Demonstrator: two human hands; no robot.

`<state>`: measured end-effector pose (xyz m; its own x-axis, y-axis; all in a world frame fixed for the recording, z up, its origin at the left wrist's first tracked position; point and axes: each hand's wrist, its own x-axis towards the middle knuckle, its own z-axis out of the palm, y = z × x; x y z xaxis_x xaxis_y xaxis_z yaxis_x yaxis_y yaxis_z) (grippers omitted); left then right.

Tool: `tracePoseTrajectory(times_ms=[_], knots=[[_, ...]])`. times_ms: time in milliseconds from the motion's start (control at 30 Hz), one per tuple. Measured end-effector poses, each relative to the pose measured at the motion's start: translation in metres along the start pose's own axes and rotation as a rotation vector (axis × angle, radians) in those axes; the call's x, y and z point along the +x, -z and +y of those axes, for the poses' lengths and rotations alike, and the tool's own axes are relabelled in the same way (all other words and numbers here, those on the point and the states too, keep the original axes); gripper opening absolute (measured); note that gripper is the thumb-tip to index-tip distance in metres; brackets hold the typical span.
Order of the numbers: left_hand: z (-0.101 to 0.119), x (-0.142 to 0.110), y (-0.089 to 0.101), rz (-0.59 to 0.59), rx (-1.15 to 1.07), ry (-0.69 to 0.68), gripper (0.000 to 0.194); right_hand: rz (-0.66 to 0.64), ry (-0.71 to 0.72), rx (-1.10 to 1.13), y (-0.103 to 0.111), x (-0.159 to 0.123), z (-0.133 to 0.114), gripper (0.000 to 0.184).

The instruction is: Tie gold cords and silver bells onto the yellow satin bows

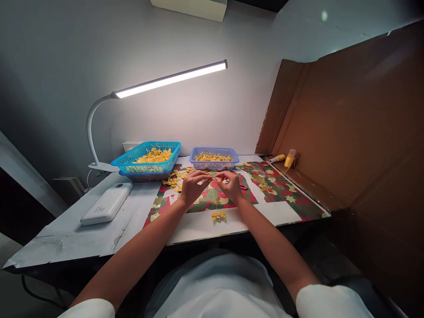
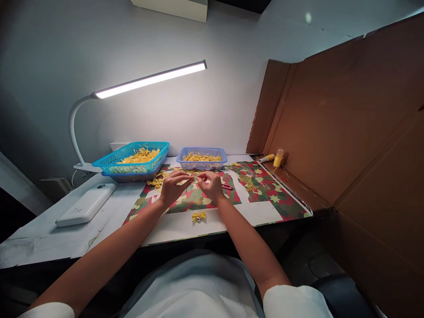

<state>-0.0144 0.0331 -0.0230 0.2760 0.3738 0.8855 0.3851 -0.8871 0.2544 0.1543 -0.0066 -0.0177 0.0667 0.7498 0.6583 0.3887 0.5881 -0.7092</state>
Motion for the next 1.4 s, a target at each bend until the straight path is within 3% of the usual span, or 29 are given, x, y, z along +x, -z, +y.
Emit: tracePoseTrajectory(times_ms=[567, 1233, 1400], knots=[[0.0, 0.0, -0.002, 0.011, -0.168, 0.137, 0.015, -0.145, -0.244, 0.321, -0.003, 0.002, -0.001, 0.022], [-0.009, -0.003, -0.006, -0.022, -0.349, 0.256, 0.021, -0.221, -0.303, 0.367, -0.003, 0.004, 0.0, 0.021], [-0.007, -0.002, -0.004, -0.075, -0.249, 0.253, 0.021, -0.184, -0.249, 0.284, -0.003, 0.002, 0.001, 0.022]])
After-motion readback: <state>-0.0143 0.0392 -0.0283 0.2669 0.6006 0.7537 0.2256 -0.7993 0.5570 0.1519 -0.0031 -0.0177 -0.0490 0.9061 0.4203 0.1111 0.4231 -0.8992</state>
